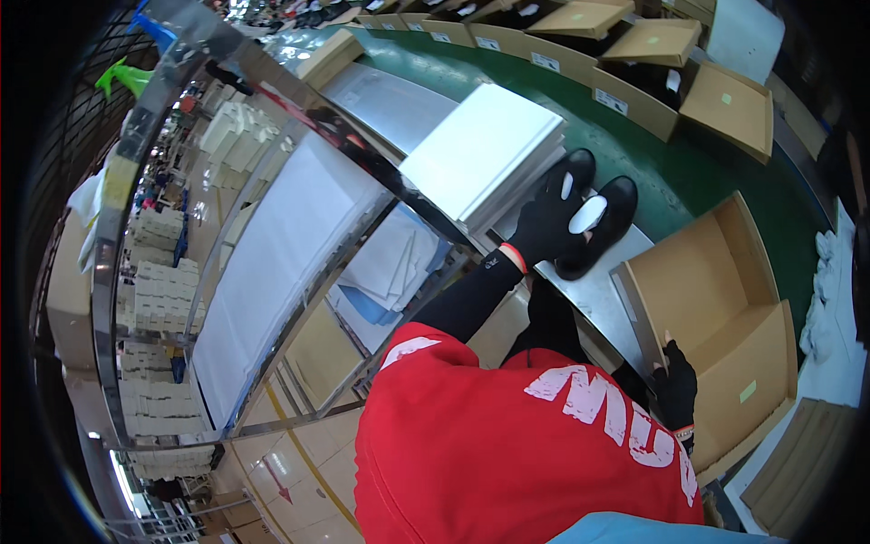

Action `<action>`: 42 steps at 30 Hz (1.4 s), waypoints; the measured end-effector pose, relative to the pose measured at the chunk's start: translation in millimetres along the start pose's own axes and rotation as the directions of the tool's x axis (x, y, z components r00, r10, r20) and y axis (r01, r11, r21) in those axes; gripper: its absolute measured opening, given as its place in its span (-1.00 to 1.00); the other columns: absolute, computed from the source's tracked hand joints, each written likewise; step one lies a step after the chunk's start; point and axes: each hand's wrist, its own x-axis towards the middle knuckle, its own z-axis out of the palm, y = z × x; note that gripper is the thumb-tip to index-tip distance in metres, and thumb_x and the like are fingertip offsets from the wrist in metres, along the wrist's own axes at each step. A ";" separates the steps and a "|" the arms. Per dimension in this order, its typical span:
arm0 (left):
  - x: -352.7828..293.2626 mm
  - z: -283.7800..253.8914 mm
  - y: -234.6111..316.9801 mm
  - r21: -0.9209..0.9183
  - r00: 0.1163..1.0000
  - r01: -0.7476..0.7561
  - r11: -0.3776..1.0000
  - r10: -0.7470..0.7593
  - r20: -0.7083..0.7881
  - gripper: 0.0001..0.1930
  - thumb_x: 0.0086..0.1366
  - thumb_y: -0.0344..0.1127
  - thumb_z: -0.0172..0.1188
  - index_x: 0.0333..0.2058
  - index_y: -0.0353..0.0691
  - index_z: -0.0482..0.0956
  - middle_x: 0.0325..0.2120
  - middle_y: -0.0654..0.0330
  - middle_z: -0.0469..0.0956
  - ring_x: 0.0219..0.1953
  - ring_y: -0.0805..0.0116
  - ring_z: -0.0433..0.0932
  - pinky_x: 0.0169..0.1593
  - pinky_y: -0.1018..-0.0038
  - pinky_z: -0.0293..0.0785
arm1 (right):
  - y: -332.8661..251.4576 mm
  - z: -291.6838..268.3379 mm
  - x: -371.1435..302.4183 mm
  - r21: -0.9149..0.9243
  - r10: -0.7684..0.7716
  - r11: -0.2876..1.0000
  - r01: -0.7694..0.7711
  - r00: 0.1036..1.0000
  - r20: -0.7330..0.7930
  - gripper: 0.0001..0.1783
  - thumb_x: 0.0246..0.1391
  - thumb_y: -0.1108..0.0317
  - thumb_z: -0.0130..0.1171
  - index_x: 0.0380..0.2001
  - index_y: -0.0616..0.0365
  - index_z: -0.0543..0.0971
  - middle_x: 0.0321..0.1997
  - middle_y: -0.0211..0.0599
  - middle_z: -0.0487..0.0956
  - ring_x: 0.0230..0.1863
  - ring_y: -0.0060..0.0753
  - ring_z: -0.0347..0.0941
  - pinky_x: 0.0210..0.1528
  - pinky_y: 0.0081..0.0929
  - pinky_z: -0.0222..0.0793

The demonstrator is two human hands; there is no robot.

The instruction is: The recorder is packing finished leather boots into retail boxes, including wrapping them in tissue paper and adding stuffing.

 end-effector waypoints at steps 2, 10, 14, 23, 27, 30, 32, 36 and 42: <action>-2.7 14.6 -9.9 -0.254 0.949 -0.098 0.962 0.014 -0.315 -0.51 0.04 -0.13 0.38 -0.04 -0.12 0.53 0.04 -0.03 0.42 0.03 0.01 0.48 0.06 0.21 0.42 | 5.7 -0.8 -0.5 0.096 -0.042 0.995 0.040 0.999 0.021 -0.51 0.02 0.53 0.14 0.10 0.13 0.52 -0.07 0.03 0.59 -0.05 0.07 0.50 0.01 -0.23 0.40; -79.5 -146.0 -101.8 -0.005 0.535 0.043 0.999 -0.027 -0.844 -0.72 0.33 -0.22 -0.14 -0.41 -0.28 0.47 -0.52 0.28 0.38 -0.48 0.42 0.34 -0.34 0.50 0.28 | 25.5 -0.9 -17.2 -0.018 -0.033 0.999 0.033 0.999 -0.017 -0.56 0.00 0.48 0.15 0.02 0.03 0.59 -0.25 -0.16 0.61 -0.23 -0.08 0.48 -0.15 -0.23 0.40; -145.7 -199.6 -236.4 -0.056 0.355 0.274 0.960 -0.155 -0.922 -0.81 0.16 -0.36 -0.06 -0.63 -0.19 0.31 -0.69 0.32 0.23 -0.59 0.44 0.27 -0.45 0.42 0.27 | 32.2 -0.1 -21.8 -0.025 -0.077 0.997 0.077 0.997 0.000 -0.57 0.03 0.46 0.13 0.02 0.02 0.59 -0.24 -0.20 0.60 -0.21 -0.09 0.47 -0.13 -0.24 0.38; -175.8 -183.7 -349.4 0.237 0.695 0.641 0.730 -0.420 -0.583 -0.73 0.25 -0.09 0.17 -0.35 -0.18 0.63 -0.42 0.00 0.63 -0.31 0.03 0.61 -0.25 0.18 0.49 | 33.3 4.9 -26.0 -0.029 -0.051 0.998 0.051 0.999 0.006 -0.59 0.07 0.46 0.10 0.03 -0.01 0.59 -0.27 -0.17 0.56 -0.22 -0.08 0.45 -0.12 -0.22 0.38; -225.6 -227.5 -434.9 0.075 0.746 0.425 0.902 -0.302 -0.594 -0.75 0.34 -0.32 0.00 -0.27 -0.33 0.63 -0.36 0.06 0.62 -0.25 0.16 0.57 -0.08 0.32 0.48 | 47.3 7.5 -29.4 0.050 -0.103 0.993 0.105 0.994 -0.040 -0.62 0.02 0.43 0.08 -0.05 0.01 0.62 -0.43 -0.25 0.52 -0.33 -0.12 0.42 -0.24 -0.23 0.34; -247.0 -249.3 -439.6 -0.184 0.538 0.411 0.893 -0.400 -0.742 -0.61 0.43 -0.26 -0.11 0.03 -0.43 0.50 -0.12 -0.09 0.56 -0.07 0.14 0.53 0.14 0.41 0.39 | 56.8 11.5 -30.6 0.009 -0.133 0.991 0.134 0.988 -0.075 -0.66 0.01 0.42 0.12 -0.10 0.01 0.62 -0.43 -0.29 0.53 -0.33 -0.16 0.44 -0.24 -0.25 0.34; -212.8 -202.9 -391.1 -0.429 0.478 0.523 0.737 -0.670 -0.568 -0.48 0.45 -0.12 -0.16 0.25 -0.36 0.28 0.12 -0.13 0.43 0.16 0.13 0.41 0.21 0.37 0.31 | 47.7 7.2 -32.7 -0.112 -0.083 0.991 0.075 0.994 -0.073 -0.68 0.03 0.41 0.13 -0.10 0.02 0.62 -0.42 -0.28 0.54 -0.31 -0.17 0.44 -0.23 -0.25 0.35; -225.8 -221.2 -298.7 0.111 0.567 0.729 0.675 -0.505 -0.651 -0.48 0.44 -0.16 -0.13 0.24 -0.38 0.27 0.01 -0.20 0.51 0.08 -0.01 0.50 0.17 0.32 0.38 | 51.0 1.5 -28.1 -0.083 -0.075 0.994 0.078 0.997 0.036 -0.65 0.05 0.43 0.14 -0.05 -0.01 0.62 -0.35 -0.28 0.57 -0.27 -0.18 0.44 -0.16 -0.28 0.35; -248.1 -270.2 -377.7 0.957 0.998 0.021 -0.288 -0.046 -0.036 -0.68 0.35 -0.33 -0.06 0.00 -0.27 0.51 -0.16 -0.09 0.57 -0.07 0.05 0.55 0.08 0.27 0.41 | 52.3 -2.3 -29.7 -0.013 -0.122 0.992 0.123 0.992 0.031 -0.64 0.07 0.40 0.10 -0.04 -0.05 0.62 -0.42 -0.25 0.52 -0.33 -0.13 0.39 -0.24 -0.24 0.33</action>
